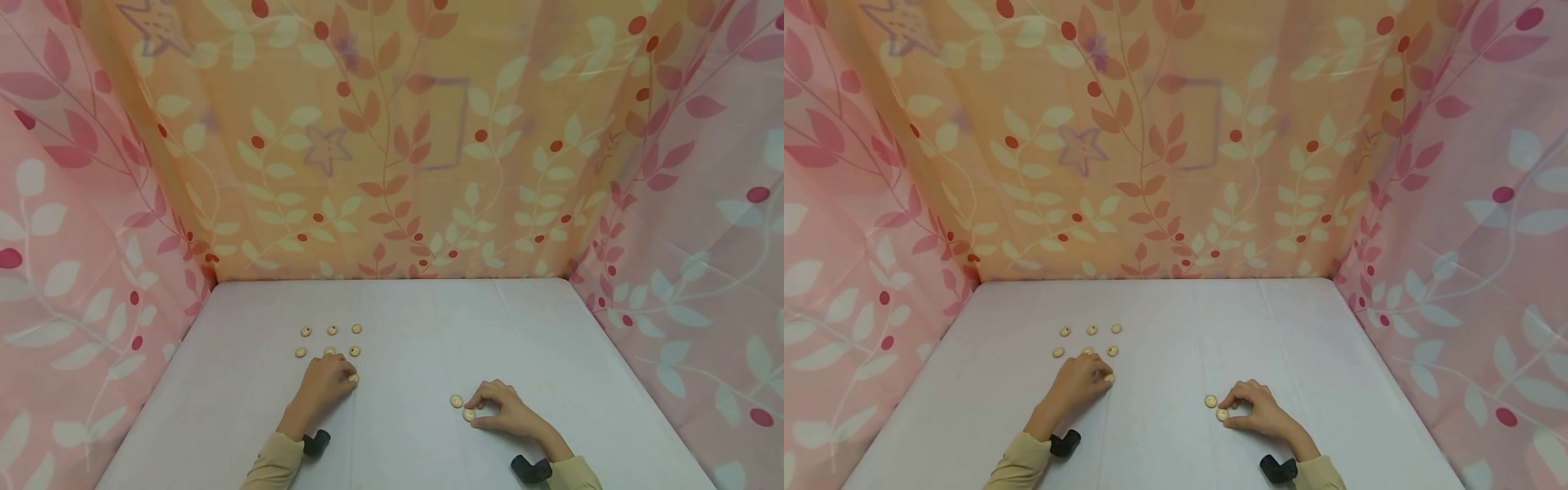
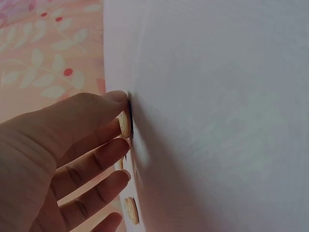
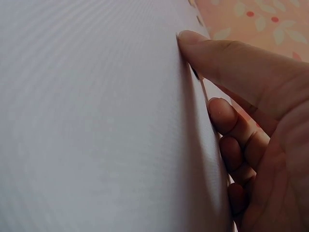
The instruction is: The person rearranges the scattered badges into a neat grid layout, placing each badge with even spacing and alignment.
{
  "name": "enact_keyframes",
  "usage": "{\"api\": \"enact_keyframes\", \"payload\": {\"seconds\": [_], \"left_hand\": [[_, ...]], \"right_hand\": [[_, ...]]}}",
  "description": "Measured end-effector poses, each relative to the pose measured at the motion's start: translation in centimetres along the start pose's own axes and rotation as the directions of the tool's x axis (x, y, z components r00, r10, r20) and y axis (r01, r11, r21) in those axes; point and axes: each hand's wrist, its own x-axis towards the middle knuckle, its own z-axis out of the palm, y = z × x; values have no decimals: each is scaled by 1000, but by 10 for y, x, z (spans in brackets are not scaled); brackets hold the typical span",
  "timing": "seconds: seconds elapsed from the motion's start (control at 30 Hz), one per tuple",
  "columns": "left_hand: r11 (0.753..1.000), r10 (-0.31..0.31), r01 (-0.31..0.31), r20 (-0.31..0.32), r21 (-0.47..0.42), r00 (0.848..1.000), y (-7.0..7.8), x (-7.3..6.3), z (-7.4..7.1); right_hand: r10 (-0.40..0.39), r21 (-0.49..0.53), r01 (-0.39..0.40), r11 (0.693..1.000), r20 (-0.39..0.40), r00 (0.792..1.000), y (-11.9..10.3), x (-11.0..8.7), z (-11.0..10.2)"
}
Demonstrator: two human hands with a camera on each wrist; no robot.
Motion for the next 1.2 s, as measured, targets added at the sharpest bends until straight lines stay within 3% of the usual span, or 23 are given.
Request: {"api": "enact_keyframes", "payload": {"seconds": [0.23,0.6,0.73,0.9,1.2], "left_hand": [[1000,8,-8,-8,0,1000,0,3,1],[995,88,-89,-32,-34,996,9,10,7],[992,117,-119,-42,-42,992,17,13,11],[990,129,-129,-5,-54,992,30,16,13],[984,175,-174,42,-30,984,52,23,18]], "right_hand": [[11,-58,-12,998,-12,1000,24,-3,9],[28,-10,-28,1000,-4,1000,8,-2,4],[35,-38,-35,999,8,999,20,-3,6],[36,-26,-36,999,18,999,28,-4,6],[42,-16,-42,999,16,999,9,-2,2]]}}
